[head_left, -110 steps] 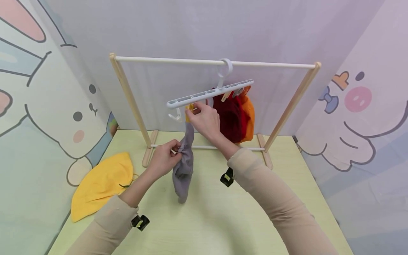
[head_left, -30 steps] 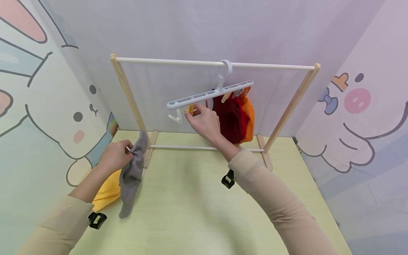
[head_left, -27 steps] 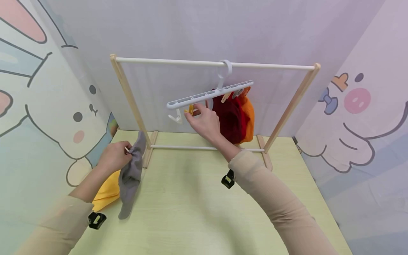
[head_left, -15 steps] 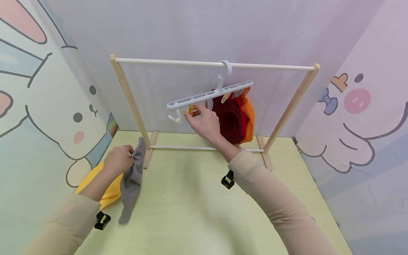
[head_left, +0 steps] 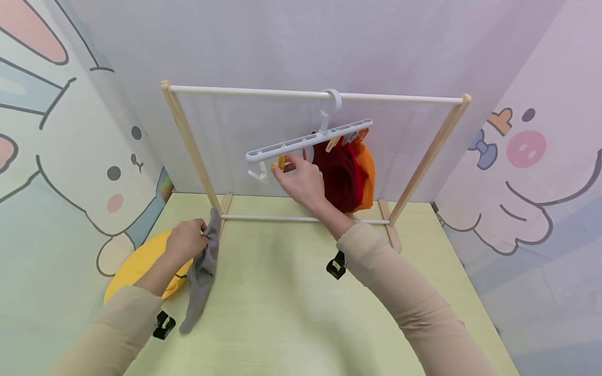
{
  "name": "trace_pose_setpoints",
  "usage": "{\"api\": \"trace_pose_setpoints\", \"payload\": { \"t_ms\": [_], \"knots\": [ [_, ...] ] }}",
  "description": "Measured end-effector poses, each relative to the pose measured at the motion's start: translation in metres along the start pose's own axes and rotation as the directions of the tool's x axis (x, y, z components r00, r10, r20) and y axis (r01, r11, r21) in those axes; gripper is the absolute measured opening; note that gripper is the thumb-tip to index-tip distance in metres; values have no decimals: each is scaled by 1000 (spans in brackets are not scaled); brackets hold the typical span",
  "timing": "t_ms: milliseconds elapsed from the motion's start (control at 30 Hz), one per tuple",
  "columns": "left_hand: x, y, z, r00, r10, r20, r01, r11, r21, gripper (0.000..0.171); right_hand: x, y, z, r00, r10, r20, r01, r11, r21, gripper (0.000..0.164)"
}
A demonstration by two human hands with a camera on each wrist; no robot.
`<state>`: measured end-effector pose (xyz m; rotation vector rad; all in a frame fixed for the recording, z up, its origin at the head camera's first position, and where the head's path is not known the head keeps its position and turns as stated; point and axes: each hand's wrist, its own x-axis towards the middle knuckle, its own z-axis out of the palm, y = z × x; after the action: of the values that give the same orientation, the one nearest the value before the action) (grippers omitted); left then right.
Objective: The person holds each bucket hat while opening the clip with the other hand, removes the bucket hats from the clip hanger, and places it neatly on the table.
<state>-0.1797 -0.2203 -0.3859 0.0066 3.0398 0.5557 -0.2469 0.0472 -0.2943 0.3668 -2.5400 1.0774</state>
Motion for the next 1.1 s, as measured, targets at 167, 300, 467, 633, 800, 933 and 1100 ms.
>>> {"api": "trace_pose_setpoints", "payload": {
  "t_ms": [167, 300, 467, 633, 800, 933, 1100],
  "knots": [
    [2, 4, 9, 1000, -13, 8, 13, 1000, -27, 12, 0, -1, -1, 1000, 3, 7, -3, 1000, 1, 24],
    [2, 8, 15, 1000, -9, -8, 9, 999, -44, 11, -1, -1, -1, 1000, 5, 12, -5, 1000, 0, 24],
    [4, 10, 23, 998, 8, -57, -12, 997, -76, 10, -1, -1, -1, 1000, 2, 11, -2, 1000, -1, 25],
    [10, 11, 37, 998, 9, -68, -16, 995, -95, 13, 0, -1, -1, 1000, -3, 8, 3, 1000, -4, 24],
    [12, 14, 52, 998, -16, -59, 10, 994, -111, 15, -1, 0, -1, 1000, -5, 1, 5, 1000, -3, 22],
    [13, 16, 65, 999, -21, -50, 15, 992, -123, 19, -2, 0, -1, 1000, 0, 2, 0, 1000, -8, 22],
    [13, 19, 77, 999, -2, -53, -4, 993, -120, 21, -1, 0, -1, 1000, 10, 6, -9, 1000, -16, 23]
  ]
}}
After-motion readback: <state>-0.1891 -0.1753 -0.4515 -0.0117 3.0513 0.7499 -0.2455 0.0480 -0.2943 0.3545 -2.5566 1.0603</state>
